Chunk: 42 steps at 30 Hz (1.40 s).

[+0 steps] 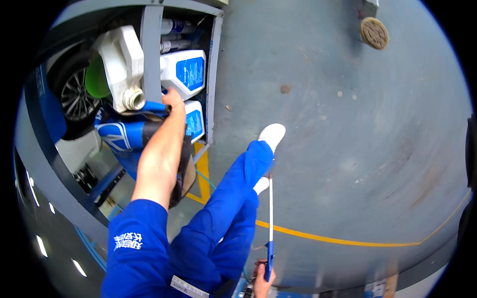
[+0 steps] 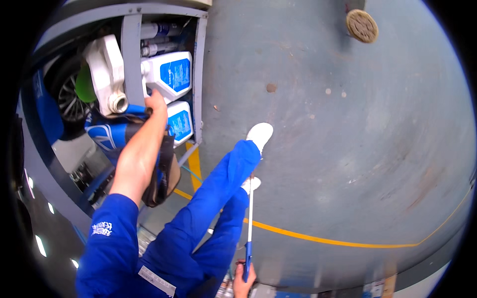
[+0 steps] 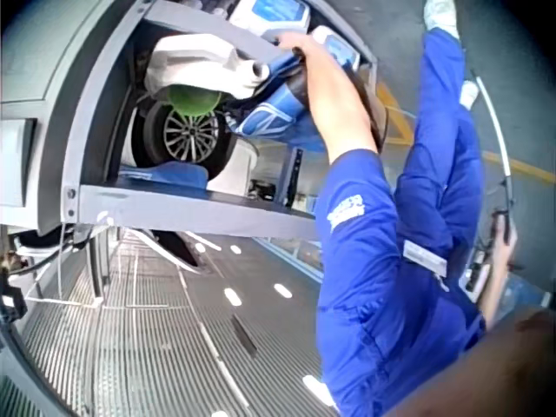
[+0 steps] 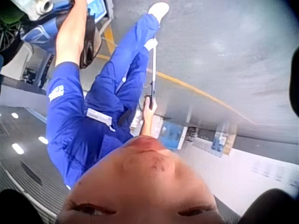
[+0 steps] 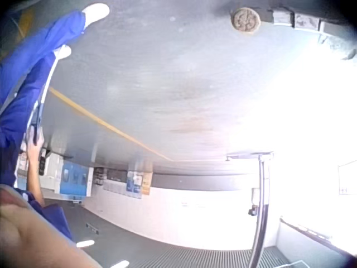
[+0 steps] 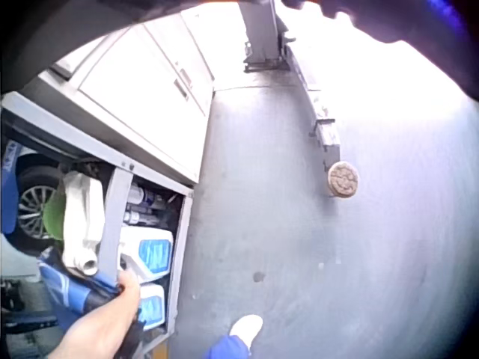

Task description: The person removes the engine cover, sprays a cleaning solution into the engine bay, and uses a pressure washer to rinse the area. They then use an air hose to blow out remaining moisture and remove protective covers.

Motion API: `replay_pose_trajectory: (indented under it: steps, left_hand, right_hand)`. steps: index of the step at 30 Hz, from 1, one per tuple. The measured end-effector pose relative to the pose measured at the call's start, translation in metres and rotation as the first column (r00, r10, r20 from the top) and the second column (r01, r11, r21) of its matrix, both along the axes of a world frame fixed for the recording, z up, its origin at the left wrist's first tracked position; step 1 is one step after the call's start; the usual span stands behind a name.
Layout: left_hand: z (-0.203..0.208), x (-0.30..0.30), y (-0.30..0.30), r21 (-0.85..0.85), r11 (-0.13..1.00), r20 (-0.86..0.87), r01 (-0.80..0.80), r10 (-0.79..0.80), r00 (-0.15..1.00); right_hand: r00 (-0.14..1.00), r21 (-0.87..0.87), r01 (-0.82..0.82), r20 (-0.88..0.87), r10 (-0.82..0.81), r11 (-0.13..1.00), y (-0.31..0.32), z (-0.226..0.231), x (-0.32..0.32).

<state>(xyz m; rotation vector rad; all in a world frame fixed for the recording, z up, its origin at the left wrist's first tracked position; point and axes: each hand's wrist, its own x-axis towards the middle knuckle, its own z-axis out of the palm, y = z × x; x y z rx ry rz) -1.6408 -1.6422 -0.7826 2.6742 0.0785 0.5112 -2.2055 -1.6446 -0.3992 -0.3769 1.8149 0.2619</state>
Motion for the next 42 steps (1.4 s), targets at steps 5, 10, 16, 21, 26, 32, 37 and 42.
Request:
replay_pose_trajectory:
  steps: [5,10,16,21,26,32,37,42]
  left_hand:
    - [0.014,0.007,-0.029,-0.202,0.972,-0.559,-0.12,-0.013,0.829]
    - [0.057,-0.036,-0.06,0.027,0.99,-0.47,0.135,-0.106,0.876]
    - [0.092,-0.101,-0.092,0.175,0.978,-0.584,0.111,0.013,0.812]
    - [0.165,-0.155,-0.079,0.009,0.994,-0.655,0.106,-0.074,0.752]
    - [0.219,-0.221,-0.004,-0.481,0.848,-0.592,0.224,-0.502,0.631]
    - [0.38,-0.327,0.108,-0.751,0.633,-0.544,0.189,-0.755,0.365]
    - [0.493,-0.365,0.22,-0.897,0.399,-0.418,-0.189,-0.905,0.074]
    - [0.553,-0.399,0.363,-0.925,0.357,-0.38,-0.132,-0.867,0.323]
  right_hand:
    - [0.994,0.032,0.053,-0.101,-0.05,0.998,-0.01,0.025,0.002]
    - [0.988,-0.056,0.152,-0.019,-0.153,0.987,-0.004,0.04,-0.007]
    - [0.998,-0.225,0.046,0.058,-0.034,0.973,0.04,0.06,-0.04]
    - [0.995,-0.383,0.098,0.007,-0.103,0.918,0.111,0.059,-0.064]
    - [0.998,-0.461,0.028,-0.034,-0.049,0.887,0.154,0.017,-0.116]
    - [0.992,-0.553,-0.102,-0.121,0.041,0.827,0.175,-0.007,-0.175]
    - [0.993,-0.488,-0.118,-0.055,0.105,0.865,0.166,-0.003,-0.178]
    - [0.899,-0.446,-0.417,-0.077,0.43,0.792,0.184,-0.033,-0.128]
